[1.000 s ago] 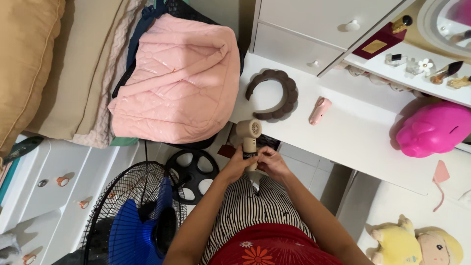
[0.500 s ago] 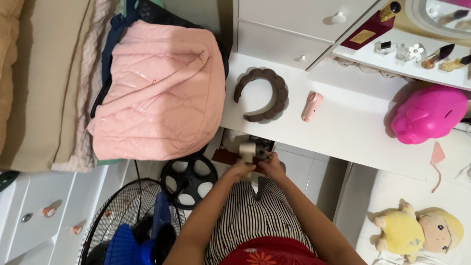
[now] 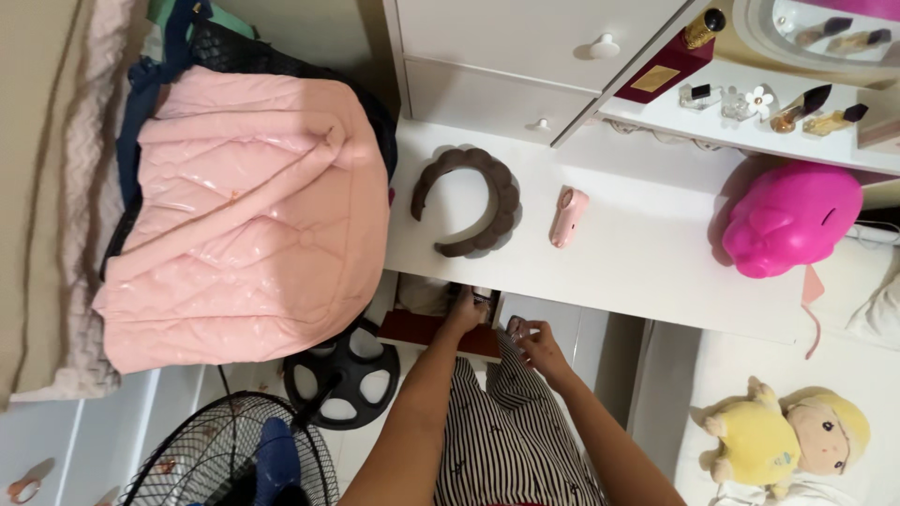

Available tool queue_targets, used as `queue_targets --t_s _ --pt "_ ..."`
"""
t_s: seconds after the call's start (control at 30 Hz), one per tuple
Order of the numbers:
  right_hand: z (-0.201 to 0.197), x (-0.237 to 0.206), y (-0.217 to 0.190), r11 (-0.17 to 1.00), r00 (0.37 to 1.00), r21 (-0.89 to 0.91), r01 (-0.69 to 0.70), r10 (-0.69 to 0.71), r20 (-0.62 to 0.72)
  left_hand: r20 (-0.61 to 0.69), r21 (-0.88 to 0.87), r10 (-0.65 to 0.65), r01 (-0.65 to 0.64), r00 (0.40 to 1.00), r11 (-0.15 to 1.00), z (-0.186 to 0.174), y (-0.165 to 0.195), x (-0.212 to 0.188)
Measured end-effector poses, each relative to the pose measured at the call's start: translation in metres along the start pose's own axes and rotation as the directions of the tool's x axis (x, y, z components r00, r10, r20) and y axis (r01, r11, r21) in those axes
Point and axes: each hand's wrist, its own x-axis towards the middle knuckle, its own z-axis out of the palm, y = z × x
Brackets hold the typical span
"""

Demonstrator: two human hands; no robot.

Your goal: The person sits on the floor at a bedroom vanity, opens a drawer, and empties its contents onto the desk, including hair clips, cables, chargers, and sunglasses. They sort and arrange the items, then place them back into the drawer and reorganize the contents.

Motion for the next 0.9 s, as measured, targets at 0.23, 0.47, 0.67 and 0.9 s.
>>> queue_targets --t_s 0.23,0.47,0.67,0.9 --pt "-0.010 0.004 0.004 0.998 0.997 -0.020 -0.060 0.061 0.054 -0.042 0.152 -0.161 0.166 0.986 0.974 0.016 -0.003 0.004" --pt "-0.021 0.002 -0.003 0.967 0.993 -0.237 0.092 -0.072 0.093 -0.113 0.589 -0.310 0.315 0.944 0.744 0.022 0.006 0.002" --pt "-0.033 -0.010 -0.044 0.935 0.945 -0.158 0.316 -0.326 -0.037 -0.131 0.602 -0.271 0.294 0.954 0.742 0.022 0.021 -0.021" --pt "-0.059 0.012 -0.148 0.642 0.411 -0.368 0.672 -0.737 -0.537 0.092 0.567 -0.453 0.328 0.887 0.756 0.030 0.030 -0.070"
